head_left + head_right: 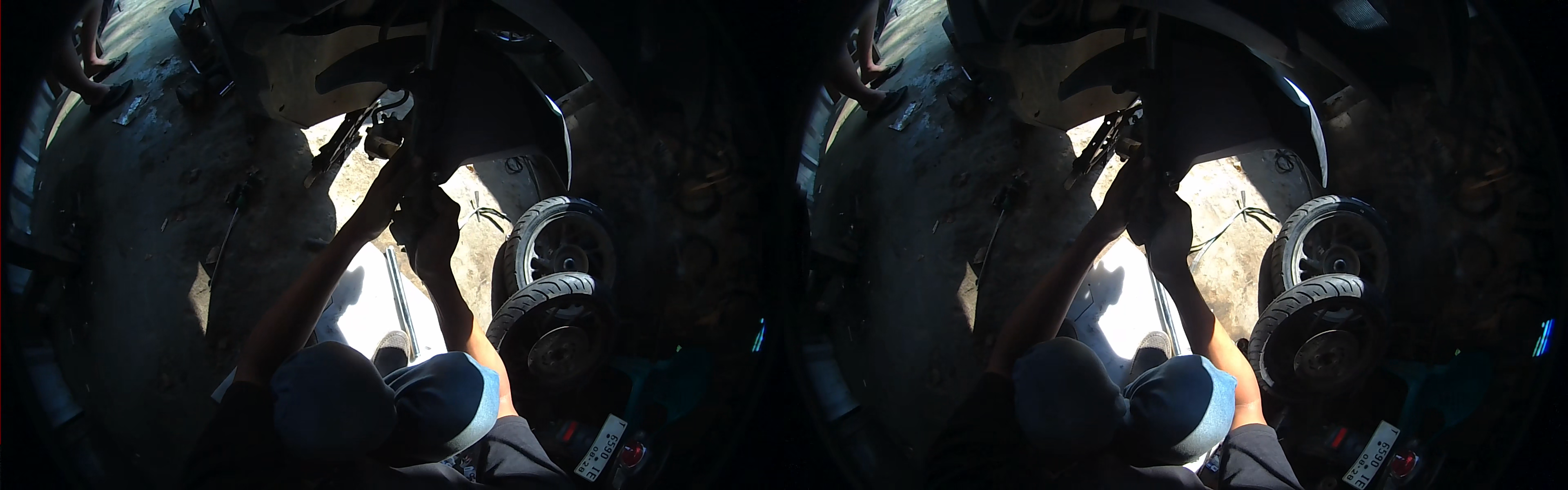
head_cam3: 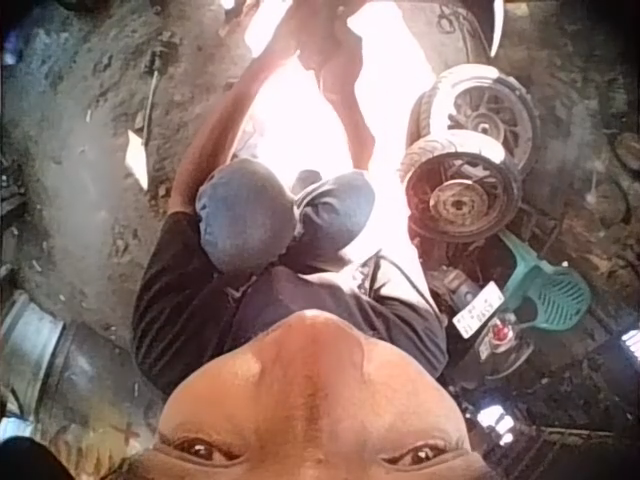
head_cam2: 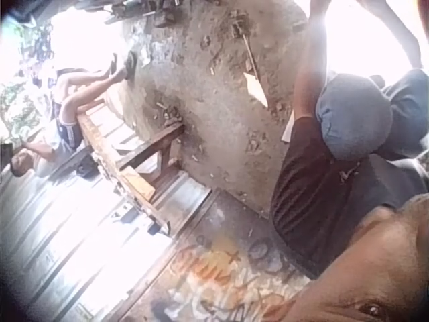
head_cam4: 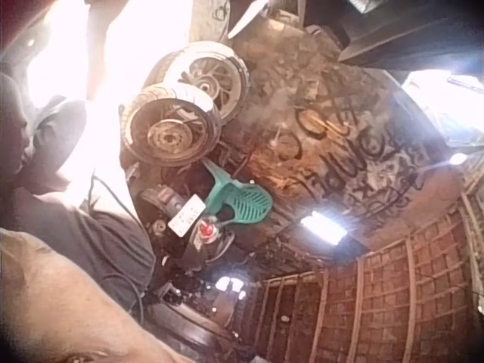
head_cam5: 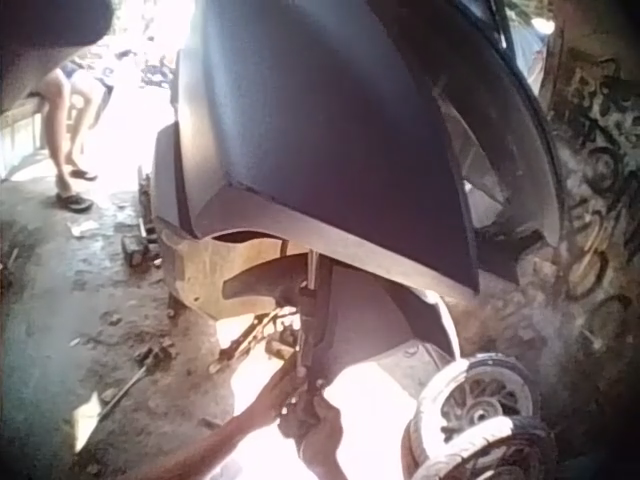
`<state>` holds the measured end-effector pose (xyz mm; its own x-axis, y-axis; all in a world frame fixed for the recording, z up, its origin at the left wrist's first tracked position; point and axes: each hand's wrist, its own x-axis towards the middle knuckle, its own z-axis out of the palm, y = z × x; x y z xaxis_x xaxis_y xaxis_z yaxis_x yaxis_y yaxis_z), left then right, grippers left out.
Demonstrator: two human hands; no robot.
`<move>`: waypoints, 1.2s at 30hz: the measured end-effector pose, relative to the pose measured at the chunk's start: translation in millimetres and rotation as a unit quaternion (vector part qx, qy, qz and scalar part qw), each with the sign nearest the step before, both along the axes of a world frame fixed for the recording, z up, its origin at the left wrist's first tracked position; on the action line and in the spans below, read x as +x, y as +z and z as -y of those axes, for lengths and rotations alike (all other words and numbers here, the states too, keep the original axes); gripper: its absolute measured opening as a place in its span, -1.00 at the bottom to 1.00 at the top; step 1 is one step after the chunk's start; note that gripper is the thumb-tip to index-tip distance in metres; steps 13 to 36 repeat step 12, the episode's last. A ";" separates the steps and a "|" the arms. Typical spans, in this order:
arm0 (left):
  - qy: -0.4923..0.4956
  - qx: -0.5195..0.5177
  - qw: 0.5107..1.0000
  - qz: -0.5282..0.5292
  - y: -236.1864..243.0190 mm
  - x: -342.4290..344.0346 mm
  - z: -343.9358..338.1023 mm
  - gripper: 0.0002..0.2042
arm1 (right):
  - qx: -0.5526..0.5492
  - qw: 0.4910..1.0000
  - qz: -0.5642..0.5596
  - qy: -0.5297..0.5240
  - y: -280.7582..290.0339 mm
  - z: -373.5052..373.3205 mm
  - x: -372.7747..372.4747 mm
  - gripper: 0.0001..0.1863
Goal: The recorder is seen working on a motorcycle wheel, using a hammer and other tools to adjust the brake disc or related components before lifting the wheel toward the motorcycle.
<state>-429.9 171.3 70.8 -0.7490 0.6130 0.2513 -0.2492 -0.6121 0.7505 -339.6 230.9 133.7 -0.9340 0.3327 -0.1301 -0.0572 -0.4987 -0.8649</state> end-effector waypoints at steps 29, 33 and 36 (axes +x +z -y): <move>-0.051 0.045 0.998 0.019 -34.2 -18.0 -4.2 -0.35 | 0.081 0.991 -0.090 -0.052 -37.0 4.2 -8.5 -0.39; -0.051 0.045 0.998 0.019 -34.2 -18.0 -4.2 -0.35 | 0.081 0.991 -0.090 -0.052 -37.0 4.2 -8.5 -0.39; -0.051 0.045 0.998 0.019 -34.2 -18.0 -4.2 -0.35 | 0.081 0.991 -0.090 -0.052 -37.0 4.2 -8.5 -0.39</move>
